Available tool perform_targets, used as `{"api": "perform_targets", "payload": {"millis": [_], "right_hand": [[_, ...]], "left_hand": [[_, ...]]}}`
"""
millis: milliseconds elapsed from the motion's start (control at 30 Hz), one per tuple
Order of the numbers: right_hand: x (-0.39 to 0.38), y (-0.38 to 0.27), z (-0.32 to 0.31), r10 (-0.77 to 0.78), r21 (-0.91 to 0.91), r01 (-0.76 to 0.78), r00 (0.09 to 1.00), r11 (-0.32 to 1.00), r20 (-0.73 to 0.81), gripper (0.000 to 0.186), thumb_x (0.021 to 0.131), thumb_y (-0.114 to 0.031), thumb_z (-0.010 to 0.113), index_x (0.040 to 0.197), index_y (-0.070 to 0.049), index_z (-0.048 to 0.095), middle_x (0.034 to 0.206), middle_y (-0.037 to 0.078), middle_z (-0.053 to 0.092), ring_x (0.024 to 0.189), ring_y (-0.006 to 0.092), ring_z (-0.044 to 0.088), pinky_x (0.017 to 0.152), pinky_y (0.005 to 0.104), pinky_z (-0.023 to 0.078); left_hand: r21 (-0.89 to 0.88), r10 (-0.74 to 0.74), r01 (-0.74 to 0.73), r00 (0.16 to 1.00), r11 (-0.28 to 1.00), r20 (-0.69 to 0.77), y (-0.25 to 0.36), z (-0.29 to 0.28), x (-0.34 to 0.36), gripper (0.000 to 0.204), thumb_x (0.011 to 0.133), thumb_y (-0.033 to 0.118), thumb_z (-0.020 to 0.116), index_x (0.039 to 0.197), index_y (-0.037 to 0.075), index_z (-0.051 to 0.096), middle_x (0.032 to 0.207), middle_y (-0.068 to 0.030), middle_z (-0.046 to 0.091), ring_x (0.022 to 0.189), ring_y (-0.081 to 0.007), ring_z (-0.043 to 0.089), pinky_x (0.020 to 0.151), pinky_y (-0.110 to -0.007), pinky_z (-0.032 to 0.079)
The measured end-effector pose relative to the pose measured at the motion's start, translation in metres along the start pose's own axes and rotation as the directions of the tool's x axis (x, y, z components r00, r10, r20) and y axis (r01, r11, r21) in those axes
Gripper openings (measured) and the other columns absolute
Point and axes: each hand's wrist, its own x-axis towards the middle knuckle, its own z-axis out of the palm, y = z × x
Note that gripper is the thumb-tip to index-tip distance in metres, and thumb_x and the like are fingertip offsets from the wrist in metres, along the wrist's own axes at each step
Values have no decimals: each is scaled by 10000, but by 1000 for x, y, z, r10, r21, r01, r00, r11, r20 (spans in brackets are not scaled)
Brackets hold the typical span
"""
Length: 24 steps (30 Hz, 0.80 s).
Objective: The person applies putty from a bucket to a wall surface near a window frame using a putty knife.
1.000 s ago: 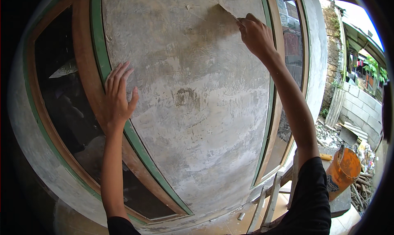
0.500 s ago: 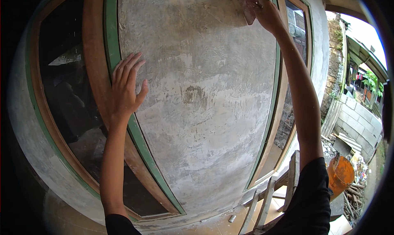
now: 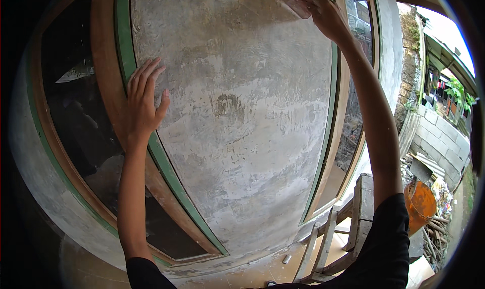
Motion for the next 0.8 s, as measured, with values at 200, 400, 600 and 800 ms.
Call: {"api": "perform_targets", "payload": {"millis": [200,400,600,800], "right_hand": [[-41,-12,-17,149,213,-131,986,968,-70,298,907,-64,572,1194,-3,618,1048,206,669,932,364,668,807,398,518],[-67,-16,-17,-34,66,42,992,997,-124,232,911,-61,642,1140,-65,681,1021,92,660,917,256,647,801,360,514],[-94,-37,1,-179,-16,178,983,984,-36,362,845,-71,704,1156,-255,712,1040,-27,640,948,183,592,760,331,563],[-128,-72,22,22,-220,10,989,975,144,395,865,-34,597,1227,-176,666,1123,13,573,1052,212,541,624,315,567]], "left_hand": [[3,10,-10,1000,1000,19,1,-1,2,445,934,244,490,1327,39,532,1430,-119,491,1353,-312,414,1131,-461,301],[17,13,-14,1000,1000,20,2,4,2,457,942,254,486,1343,37,519,1431,-122,490,1356,-319,410,1132,-462,295],[22,6,-6,1000,1000,11,1,2,-2,459,943,273,487,1335,38,530,1426,-113,500,1355,-314,417,1134,-466,303],[7,14,-14,1000,1000,18,4,2,1,467,946,276,481,1342,33,524,1433,-118,496,1362,-314,411,1138,-467,295]]}}
